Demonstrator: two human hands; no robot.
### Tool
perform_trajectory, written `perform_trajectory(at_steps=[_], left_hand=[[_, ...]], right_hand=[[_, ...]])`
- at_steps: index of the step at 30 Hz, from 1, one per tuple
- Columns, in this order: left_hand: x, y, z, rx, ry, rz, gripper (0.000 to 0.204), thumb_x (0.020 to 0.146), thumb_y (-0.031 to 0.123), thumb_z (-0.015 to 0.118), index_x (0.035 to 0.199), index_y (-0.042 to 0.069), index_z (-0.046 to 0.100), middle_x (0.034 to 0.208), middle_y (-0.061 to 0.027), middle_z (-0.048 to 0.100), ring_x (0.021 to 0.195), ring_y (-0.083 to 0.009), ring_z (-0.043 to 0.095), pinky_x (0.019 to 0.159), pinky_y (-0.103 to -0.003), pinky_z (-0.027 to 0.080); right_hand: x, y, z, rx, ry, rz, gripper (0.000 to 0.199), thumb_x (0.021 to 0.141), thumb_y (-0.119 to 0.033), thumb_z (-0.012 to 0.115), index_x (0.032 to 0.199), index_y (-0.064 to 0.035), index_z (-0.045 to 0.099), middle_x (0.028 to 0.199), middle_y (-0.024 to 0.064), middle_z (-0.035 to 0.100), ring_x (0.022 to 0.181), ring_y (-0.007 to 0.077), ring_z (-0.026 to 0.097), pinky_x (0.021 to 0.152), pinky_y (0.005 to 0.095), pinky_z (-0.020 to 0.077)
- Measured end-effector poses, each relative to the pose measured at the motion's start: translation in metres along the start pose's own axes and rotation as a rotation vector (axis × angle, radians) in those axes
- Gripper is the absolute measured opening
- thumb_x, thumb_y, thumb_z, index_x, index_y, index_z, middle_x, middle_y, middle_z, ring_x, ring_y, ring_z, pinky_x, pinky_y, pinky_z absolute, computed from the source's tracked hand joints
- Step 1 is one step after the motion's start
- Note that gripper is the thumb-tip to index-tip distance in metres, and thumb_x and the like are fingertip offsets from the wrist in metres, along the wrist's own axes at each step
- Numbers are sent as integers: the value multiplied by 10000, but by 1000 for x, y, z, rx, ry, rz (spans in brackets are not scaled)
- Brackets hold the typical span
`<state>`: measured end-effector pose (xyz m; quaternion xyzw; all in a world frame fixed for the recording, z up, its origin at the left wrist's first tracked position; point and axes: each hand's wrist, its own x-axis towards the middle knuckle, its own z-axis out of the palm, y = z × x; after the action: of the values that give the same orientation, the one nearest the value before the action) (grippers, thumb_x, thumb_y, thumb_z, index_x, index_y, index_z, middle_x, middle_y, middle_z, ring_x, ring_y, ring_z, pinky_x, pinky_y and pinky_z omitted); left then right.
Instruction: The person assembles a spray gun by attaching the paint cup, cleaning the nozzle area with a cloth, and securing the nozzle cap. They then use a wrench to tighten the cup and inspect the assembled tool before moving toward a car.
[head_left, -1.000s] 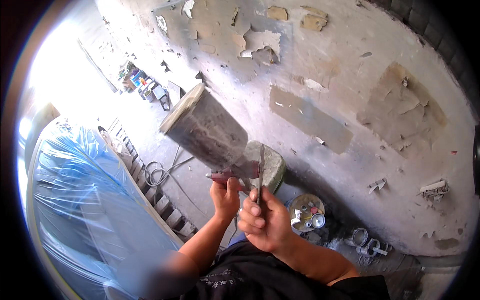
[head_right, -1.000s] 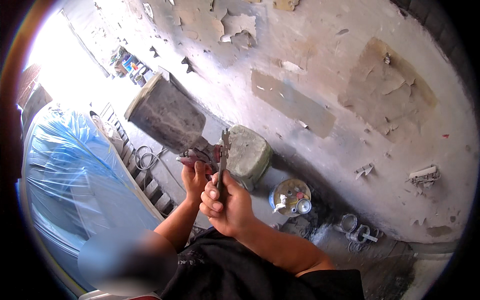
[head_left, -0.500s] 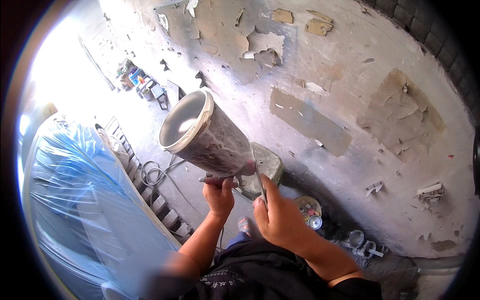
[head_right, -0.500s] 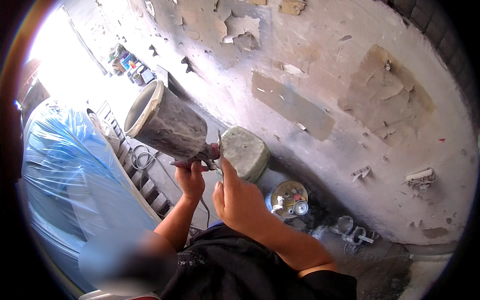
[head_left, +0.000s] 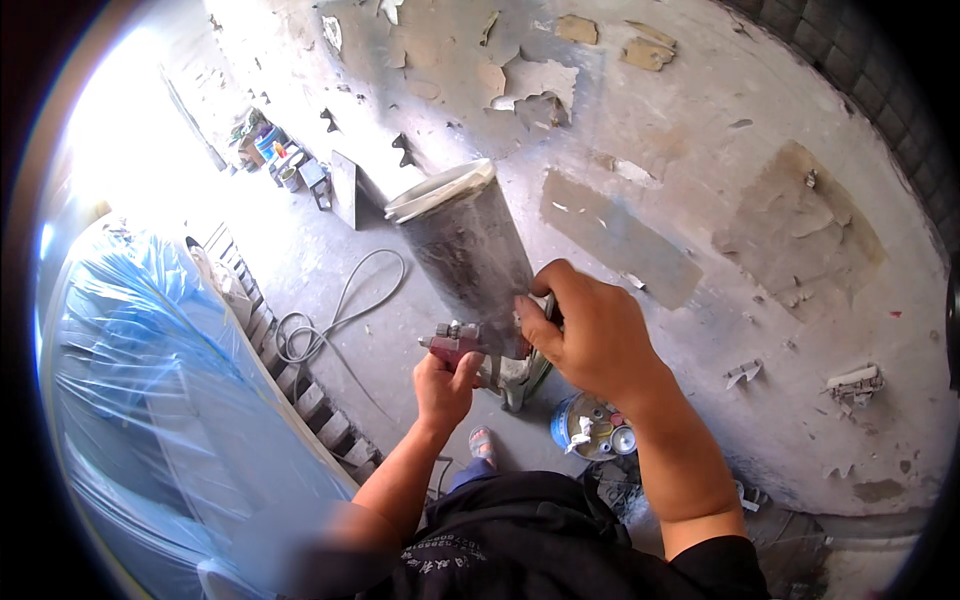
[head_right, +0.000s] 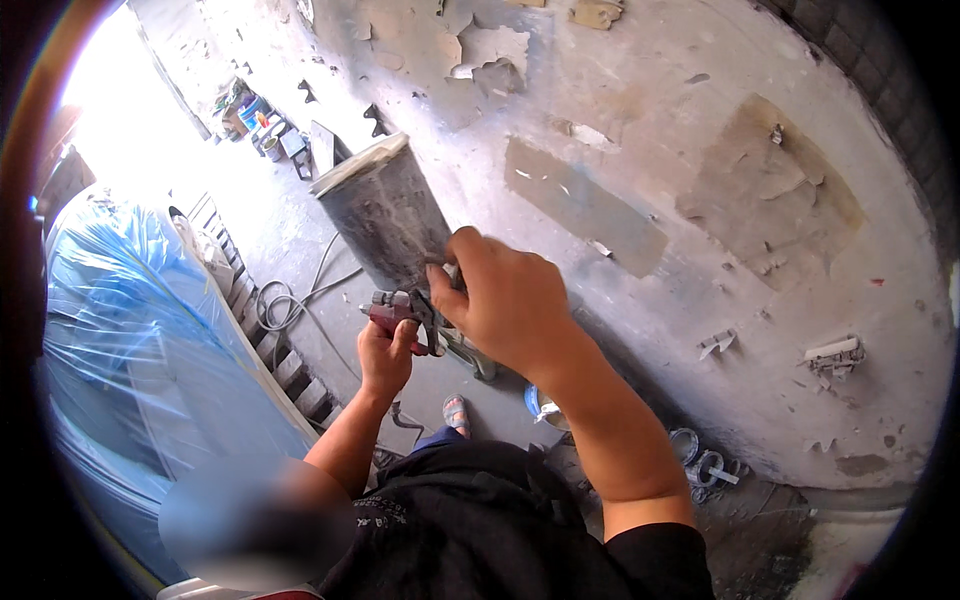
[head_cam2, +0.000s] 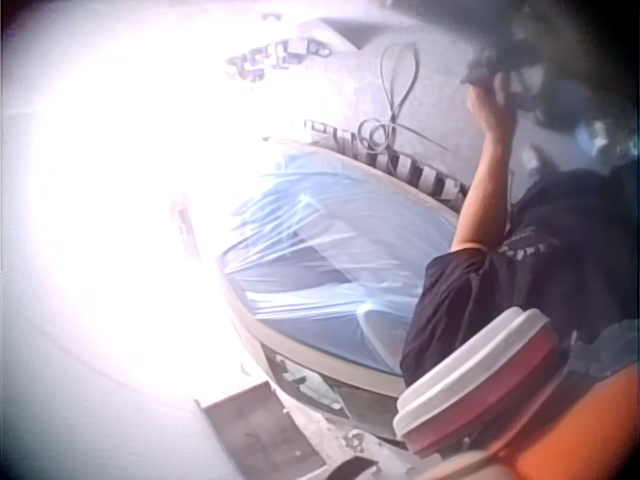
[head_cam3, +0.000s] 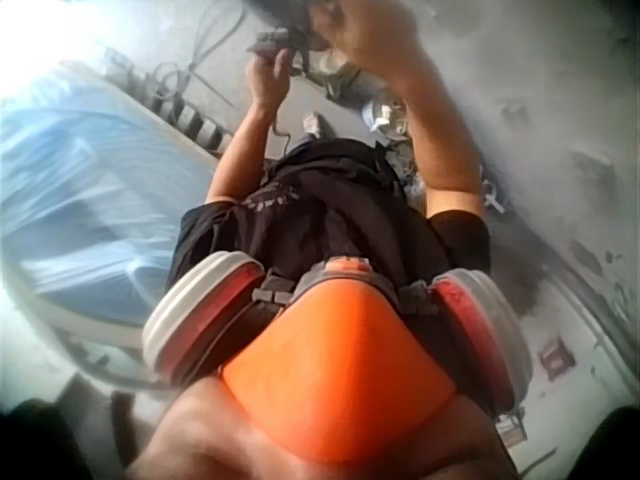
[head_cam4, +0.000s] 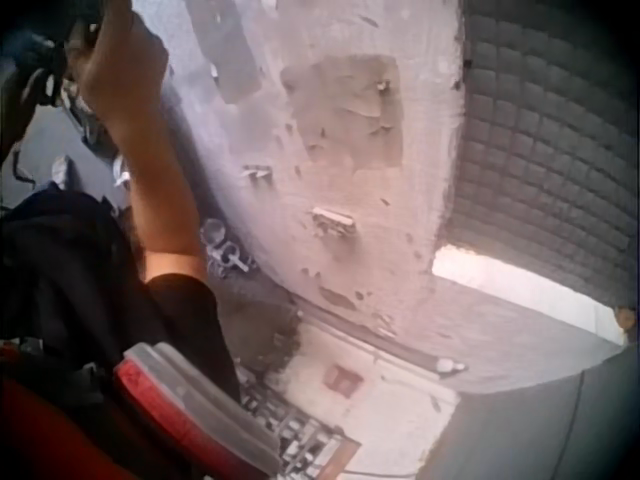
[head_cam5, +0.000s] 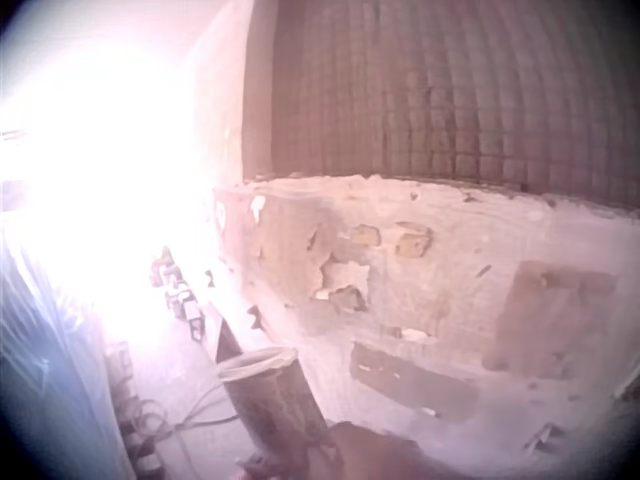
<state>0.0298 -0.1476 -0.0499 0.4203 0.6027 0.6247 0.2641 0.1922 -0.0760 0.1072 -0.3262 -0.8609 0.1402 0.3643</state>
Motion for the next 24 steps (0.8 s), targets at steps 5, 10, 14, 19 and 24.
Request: perform_trajectory(at_steps=[5, 10, 14, 19, 24], left_hand=[[-7, 0, -5, -5, -61, -83, 199, 834, 158, 656, 849, -37, 618, 623, -53, 615, 533, -97, 580, 489, -250, 464], [-14, 9, 2, -45, -3, -112, 210, 820, 180, 675, 847, -23, 628, 636, -59, 621, 548, -112, 584, 506, -262, 466], [-11, -3, 4, 189, 80, 16, 206, 786, 175, 697, 850, -6, 622, 682, -93, 630, 597, -171, 597, 559, -305, 469], [-14, -29, 3, 208, 93, 103, 189, 812, 141, 659, 878, -23, 593, 705, -89, 620, 586, -160, 609, 529, -286, 493], [-10, -38, 3, 287, 97, 122, 181, 829, 102, 632, 924, -41, 576, 739, -90, 634, 580, -138, 628, 494, -267, 518]], right_hand=[[-3, 3, -1, -194, 52, -242, 230, 830, -244, 633, 833, -60, 495, 590, 85, 532, 510, 274, 577, 428, 348, 444], [-8, 6, 4, -210, 56, -220, 235, 842, -226, 616, 848, -44, 467, 549, 92, 538, 476, 285, 570, 412, 368, 446], [-16, 3, 13, -304, 148, -80, 151, 848, -149, 578, 846, -45, 468, 531, 106, 545, 453, 300, 567, 411, 391, 446], [-29, -4, 23, -389, 136, 54, 89, 849, -91, 557, 893, -48, 492, 529, 120, 559, 444, 313, 562, 415, 405, 437], [-30, -5, 25, -398, 99, 88, 103, 837, -102, 563, 894, -52, 495, 540, 127, 568, 459, 318, 574, 414, 405, 438]])
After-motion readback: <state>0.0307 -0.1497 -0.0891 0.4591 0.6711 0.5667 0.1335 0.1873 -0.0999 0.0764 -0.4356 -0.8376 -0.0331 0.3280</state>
